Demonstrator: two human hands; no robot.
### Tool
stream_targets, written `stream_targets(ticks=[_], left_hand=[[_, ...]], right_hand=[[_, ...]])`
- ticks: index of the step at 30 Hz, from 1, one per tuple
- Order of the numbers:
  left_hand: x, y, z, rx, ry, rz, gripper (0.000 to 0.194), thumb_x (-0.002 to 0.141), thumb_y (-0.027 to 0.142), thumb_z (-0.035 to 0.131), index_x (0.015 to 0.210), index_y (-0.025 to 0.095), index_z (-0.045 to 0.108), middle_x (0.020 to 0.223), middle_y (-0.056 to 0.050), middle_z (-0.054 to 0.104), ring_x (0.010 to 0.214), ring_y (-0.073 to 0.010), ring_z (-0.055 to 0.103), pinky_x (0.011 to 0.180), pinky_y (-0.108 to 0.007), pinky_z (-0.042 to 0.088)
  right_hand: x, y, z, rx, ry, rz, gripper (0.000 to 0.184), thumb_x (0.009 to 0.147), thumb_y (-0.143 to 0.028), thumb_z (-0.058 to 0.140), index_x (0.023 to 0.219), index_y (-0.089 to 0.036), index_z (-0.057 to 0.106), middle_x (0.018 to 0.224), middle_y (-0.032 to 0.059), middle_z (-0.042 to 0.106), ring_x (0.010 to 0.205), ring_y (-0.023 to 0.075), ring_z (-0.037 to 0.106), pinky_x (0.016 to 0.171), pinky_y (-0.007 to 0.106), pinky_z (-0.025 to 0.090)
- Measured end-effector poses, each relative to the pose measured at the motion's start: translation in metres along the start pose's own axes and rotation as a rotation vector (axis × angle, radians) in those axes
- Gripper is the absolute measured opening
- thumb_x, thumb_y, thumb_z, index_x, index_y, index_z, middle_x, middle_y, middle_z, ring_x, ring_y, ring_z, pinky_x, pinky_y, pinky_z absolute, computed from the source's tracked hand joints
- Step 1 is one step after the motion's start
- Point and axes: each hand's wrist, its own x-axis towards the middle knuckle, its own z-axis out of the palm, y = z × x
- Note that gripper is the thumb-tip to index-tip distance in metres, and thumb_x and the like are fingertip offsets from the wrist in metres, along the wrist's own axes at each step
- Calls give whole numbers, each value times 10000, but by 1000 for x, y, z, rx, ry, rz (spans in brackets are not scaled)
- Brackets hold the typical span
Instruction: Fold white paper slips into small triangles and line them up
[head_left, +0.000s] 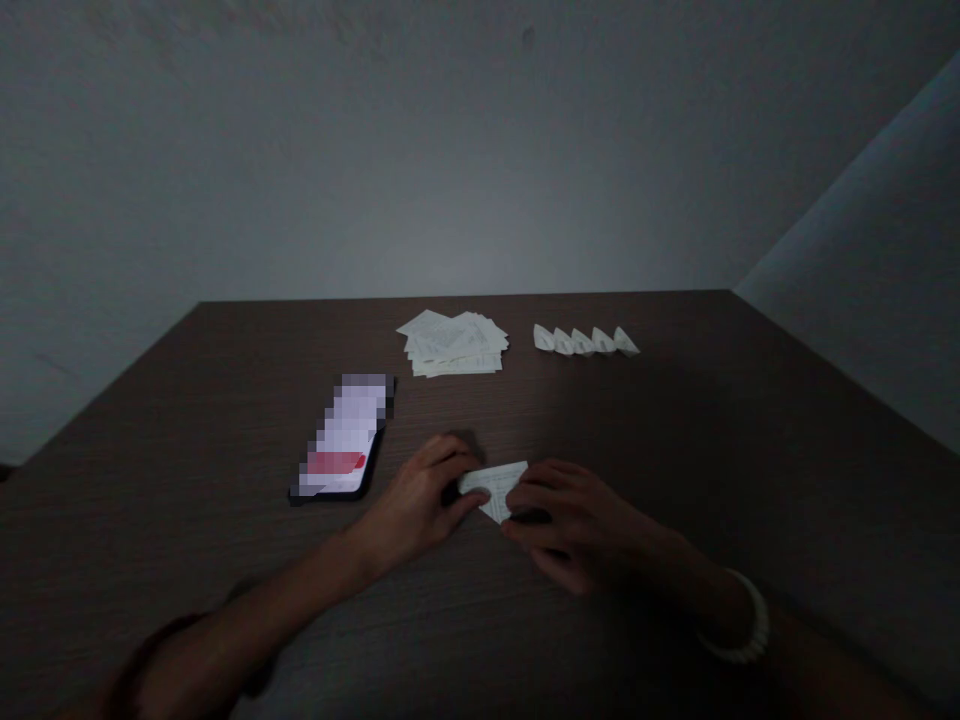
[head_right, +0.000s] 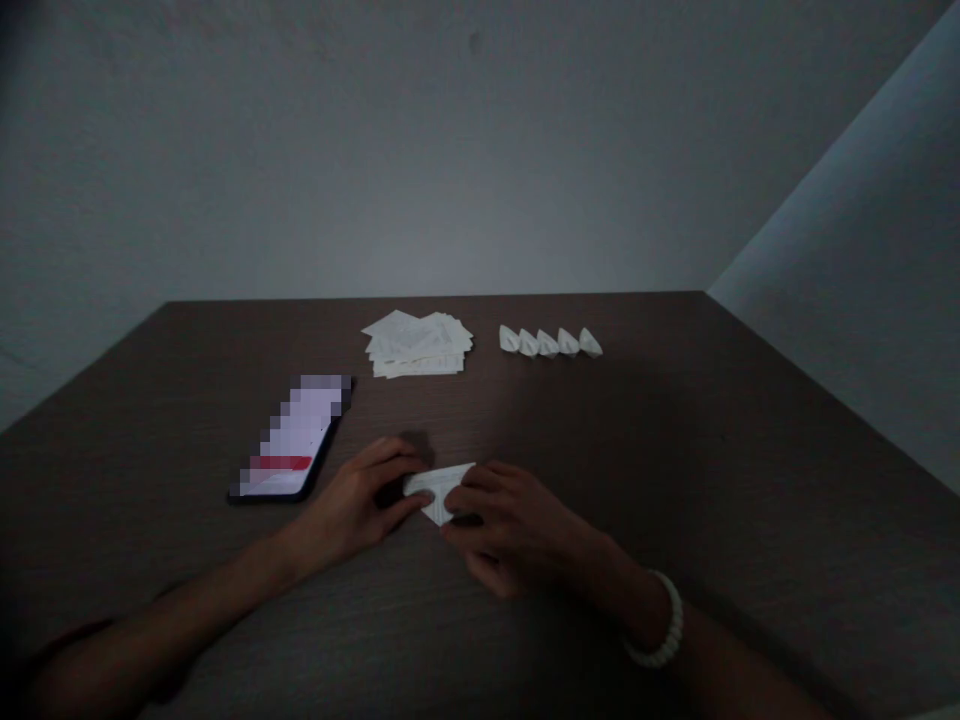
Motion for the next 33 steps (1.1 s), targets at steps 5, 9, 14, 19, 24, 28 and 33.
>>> stream_targets(ticks=[5,9,14,19,24,28,33], left_hand=[[0,5,-4,-7,-40,4,184,885,217,601,1057,173,650,1028,-70,549,977,-214,520,850,-386,478],[1,5,-4,-30,-59,17,171,889,205,594,1048,181,652,1045,-67,545,995,-212,512,869,-376,469],[2,5,-4,-33,-66,-8,239,873,203,610,1110,179,616,1060,-71,542,1006,-223,511,880,-395,463],[2,9,-6,-42,-93,-15,256,873,180,589,1128,180,611,1074,-75,515,1024,-225,489,898,-401,447],[3,8,-5,-47,-94,5,193,876,179,574,1058,182,638,1038,-69,528,983,-221,499,862,-392,453],[3,9,-6,-47,-70,4,230,870,165,575,1093,181,629,1051,-74,534,987,-223,500,865,-395,452],[4,12,-8,-36,-74,-6,260,865,174,579,1121,174,618,1044,-79,531,982,-231,498,858,-406,458]], right_hand=[[4,3,7,49,229,180,139,839,-208,593,957,-228,665,1080,44,624,959,194,539,856,366,446],[10,11,12,20,254,405,388,824,-345,649,1175,-187,597,1161,109,589,1042,258,509,895,442,437],[13,13,13,70,194,464,293,789,-340,692,1045,-209,639,1108,77,595,1019,249,506,892,423,413],[16,12,11,120,183,473,269,765,-281,714,1006,-202,626,1017,50,620,961,228,512,867,392,401],[19,11,7,116,181,456,298,757,-275,724,1026,-207,617,994,45,626,942,225,512,853,383,396],[18,11,8,86,207,427,291,771,-289,716,1031,-207,616,994,49,629,941,225,512,852,384,403],[14,13,11,26,245,369,251,794,-338,700,995,-203,633,980,67,634,927,225,514,825,380,422]])
